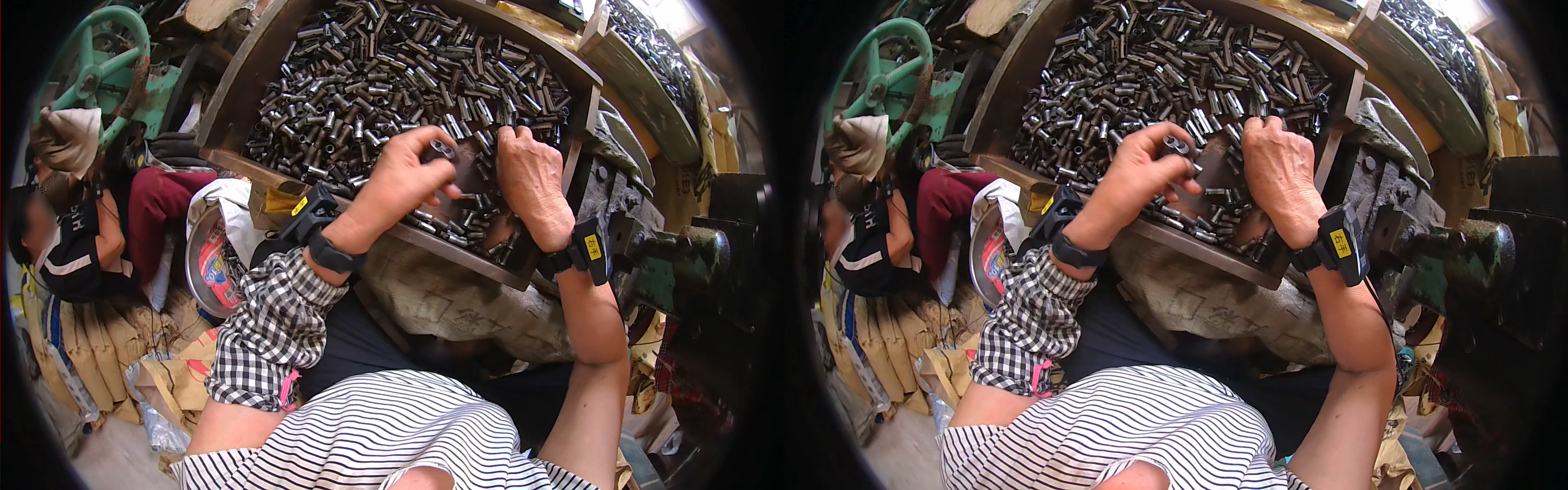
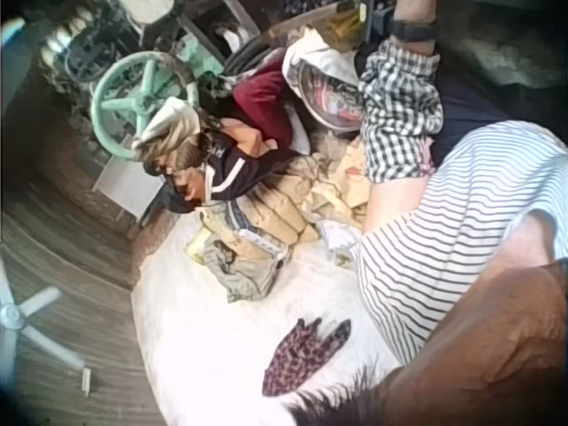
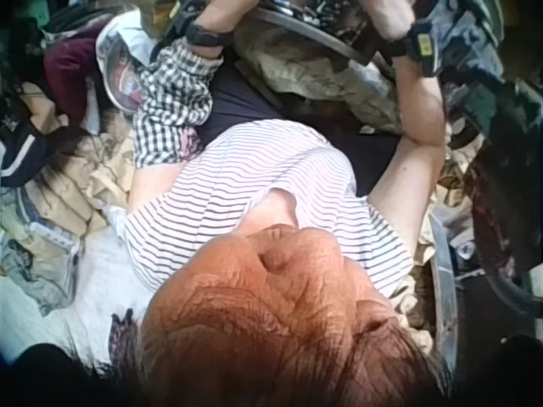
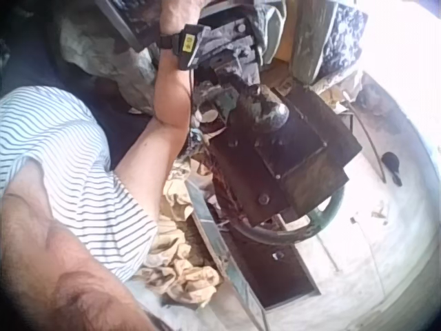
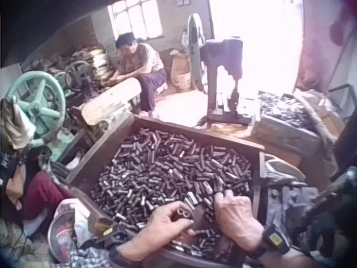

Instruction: Picking up small metal cylindrical components from a bin and feeding them individually into a pressing machine.

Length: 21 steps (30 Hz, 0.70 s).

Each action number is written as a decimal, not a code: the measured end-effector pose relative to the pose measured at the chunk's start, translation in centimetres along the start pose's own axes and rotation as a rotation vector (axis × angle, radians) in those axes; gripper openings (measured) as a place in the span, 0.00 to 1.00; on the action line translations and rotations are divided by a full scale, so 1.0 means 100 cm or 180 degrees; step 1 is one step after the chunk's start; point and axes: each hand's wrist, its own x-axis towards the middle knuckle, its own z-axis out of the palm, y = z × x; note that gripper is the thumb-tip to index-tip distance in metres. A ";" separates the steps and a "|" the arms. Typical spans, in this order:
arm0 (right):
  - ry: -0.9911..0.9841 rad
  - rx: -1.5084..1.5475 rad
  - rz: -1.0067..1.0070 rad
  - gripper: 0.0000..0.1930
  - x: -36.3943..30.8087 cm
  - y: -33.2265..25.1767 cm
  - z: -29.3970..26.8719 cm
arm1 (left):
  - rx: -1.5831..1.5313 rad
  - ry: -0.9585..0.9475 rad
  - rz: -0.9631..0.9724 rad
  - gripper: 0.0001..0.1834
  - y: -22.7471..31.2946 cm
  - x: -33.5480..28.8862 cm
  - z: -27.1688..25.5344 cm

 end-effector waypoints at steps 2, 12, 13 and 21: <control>-0.0095 -0.0074 0.0027 0.06 -0.002 0.000 -0.002 | 0.1600 -0.0146 0.0764 0.07 -0.002 0.001 0.006; 0.0128 0.2206 0.0274 0.16 -0.070 0.003 -0.047 | 0.4396 -0.0272 0.1787 0.03 -0.022 0.006 0.028; 0.0131 0.2204 0.0285 0.16 -0.079 0.002 -0.047 | 0.4395 -0.0284 0.1792 0.03 -0.022 0.006 0.030; 0.0261 0.4870 0.1597 0.06 -0.115 0.009 -0.038 | 0.4388 -0.0340 0.1846 0.05 -0.021 0.008 0.035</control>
